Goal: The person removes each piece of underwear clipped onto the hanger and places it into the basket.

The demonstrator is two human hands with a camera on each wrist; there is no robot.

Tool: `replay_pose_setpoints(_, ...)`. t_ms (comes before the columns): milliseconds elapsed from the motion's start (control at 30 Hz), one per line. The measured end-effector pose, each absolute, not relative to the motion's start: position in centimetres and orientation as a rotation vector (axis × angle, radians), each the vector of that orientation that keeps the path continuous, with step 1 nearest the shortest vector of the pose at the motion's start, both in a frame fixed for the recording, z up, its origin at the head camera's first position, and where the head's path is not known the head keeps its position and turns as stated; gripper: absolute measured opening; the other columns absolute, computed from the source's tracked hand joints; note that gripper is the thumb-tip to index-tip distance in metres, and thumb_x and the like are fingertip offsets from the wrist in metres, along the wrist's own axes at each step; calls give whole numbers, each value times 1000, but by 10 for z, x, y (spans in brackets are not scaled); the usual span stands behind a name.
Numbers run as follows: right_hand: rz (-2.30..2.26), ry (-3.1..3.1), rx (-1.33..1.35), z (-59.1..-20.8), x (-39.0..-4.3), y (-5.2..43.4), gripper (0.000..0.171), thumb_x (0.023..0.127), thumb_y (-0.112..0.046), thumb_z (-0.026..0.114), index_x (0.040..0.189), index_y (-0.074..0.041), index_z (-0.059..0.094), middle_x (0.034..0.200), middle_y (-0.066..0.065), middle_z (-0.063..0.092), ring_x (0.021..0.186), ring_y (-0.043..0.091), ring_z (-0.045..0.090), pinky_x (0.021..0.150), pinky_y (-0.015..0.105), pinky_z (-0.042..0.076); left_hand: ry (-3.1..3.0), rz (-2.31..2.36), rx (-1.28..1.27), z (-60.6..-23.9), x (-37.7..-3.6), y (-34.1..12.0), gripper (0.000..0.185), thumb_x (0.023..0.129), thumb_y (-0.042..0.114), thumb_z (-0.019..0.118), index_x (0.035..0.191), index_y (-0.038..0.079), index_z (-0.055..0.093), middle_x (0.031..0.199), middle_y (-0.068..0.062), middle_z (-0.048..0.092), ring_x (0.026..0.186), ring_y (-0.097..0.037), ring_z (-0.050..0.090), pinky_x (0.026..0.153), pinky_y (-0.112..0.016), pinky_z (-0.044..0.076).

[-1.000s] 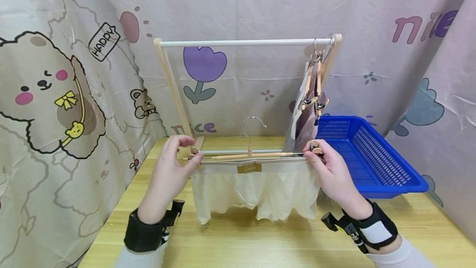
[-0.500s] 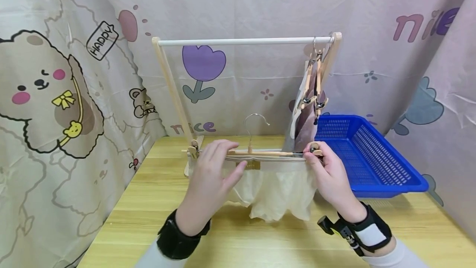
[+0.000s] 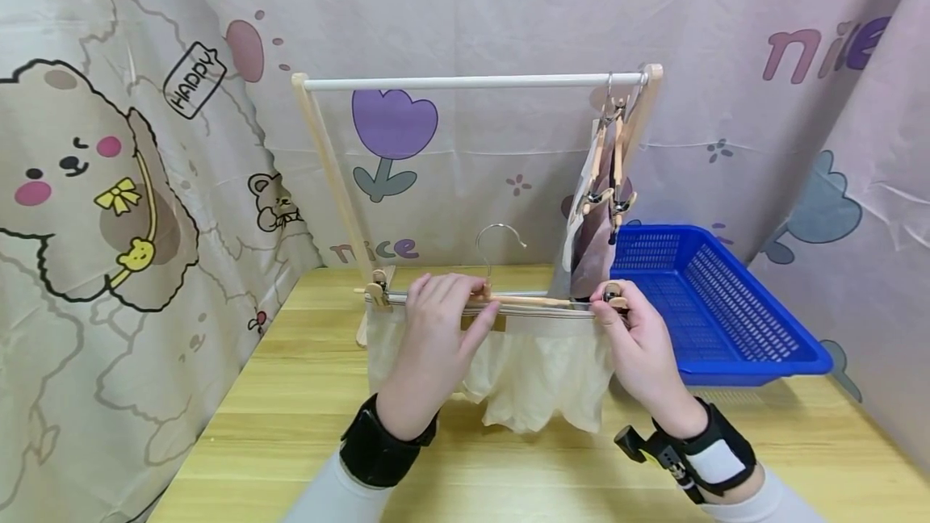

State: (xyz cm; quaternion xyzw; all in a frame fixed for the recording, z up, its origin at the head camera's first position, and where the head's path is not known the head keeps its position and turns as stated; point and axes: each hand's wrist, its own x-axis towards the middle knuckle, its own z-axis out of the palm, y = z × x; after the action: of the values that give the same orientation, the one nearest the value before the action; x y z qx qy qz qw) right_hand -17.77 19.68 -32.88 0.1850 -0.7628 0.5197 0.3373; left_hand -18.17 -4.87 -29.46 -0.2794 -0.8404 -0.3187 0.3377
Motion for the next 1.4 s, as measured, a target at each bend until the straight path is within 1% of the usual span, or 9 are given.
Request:
replay_pose_setpoints(200, 1327, -1995, 502, -330, -178, 195, 9, 100, 9, 55, 103, 2, 61, 88, -10, 54, 78, 6, 49, 67, 21, 39, -2193, -839, -699, -297, -183, -49, 20, 95, 24, 74, 106, 8, 71, 103, -3, 75, 100, -24, 67, 100, -46, 41)
replay_pose_setpoints(367, 1284, -2015, 511, -331, -179, 196, 8, 100, 8, 56, 102, 2, 60, 87, -9, 53, 76, 6, 49, 66, 23, 39, -2212, -859, -668, -300, -184, -49, 16, 95, 24, 74, 101, 10, 72, 97, -1, 74, 93, -20, 68, 90, -42, 39)
replay_pose_setpoints(467, 1252, -2010, 531, -331, -179, 197, 5, 100, 7, 57, 102, 3, 61, 88, -9, 55, 76, 6, 49, 66, 22, 39, -2223, -880, -656, -301, -184, -49, 15, 94, 24, 74, 99, 10, 71, 95, 0, 74, 90, -18, 68, 88, -41, 38)
replay_pose_setpoints(600, 1207, -1991, 565, -330, -179, 197, 5, 100, 6, 58, 101, 4, 62, 93, -9, 57, 81, 4, 51, 68, 18, 40, -2234, -929, -649, -304, -186, -50, 13, 93, 23, 75, 97, 11, 71, 92, 0, 73, 86, -17, 67, 87, -40, 37)
replay_pose_setpoints(733, 1182, -1978, 586, -327, -179, 197, 10, 97, 11, 60, 102, 3, 63, 96, -10, 58, 86, 4, 53, 72, 13, 42, -2247, -991, -644, -306, -189, -50, 11, 93, 20, 76, 96, 11, 71, 90, 1, 72, 83, -16, 65, 86, -39, 35)
replay_pose_setpoints(867, 1172, -1980, 595, -324, -179, 196, 15, 94, 15, 61, 103, 3, 63, 97, -10, 59, 86, 4, 53, 71, 12, 43, -2271, -1035, -648, -307, -191, -51, 9, 93, 17, 76, 95, 10, 70, 91, 1, 72, 85, -14, 66, 87, -40, 35)
replay_pose_setpoints(1033, 1153, -2008, 591, -320, -178, 196, 14, 95, 14, 61, 104, 3, 64, 98, -10, 59, 87, 3, 53, 71, 10, 44, -2310, -1074, -649, -308, -192, -50, 9, 95, 17, 74, 94, 9, 70, 91, 0, 71, 85, -14, 67, 88, -40, 35)
replay_pose_setpoints(1300, 1138, -2069, 608, -314, -177, 200, 12, 96, 10, 63, 106, 3, 65, 99, 9, 65, 92, -1, 57, 77, 7, 50, -2338, -1133, -650, -309, -193, -51, 9, 96, 17, 73, 95, 9, 70, 92, -2, 72, 87, -16, 70, 92, -44, 39)
replay_pose_setpoints(1400, 1133, -2091, 618, -312, -177, 200, 13, 96, 10, 63, 107, 4, 64, 101, 13, 65, 95, -3, 57, 79, 6, 50, -2325, -1150, -666, -310, -194, -52, 9, 96, 16, 73, 94, 8, 70, 92, -3, 72, 87, -16, 70, 90, -40, 47)
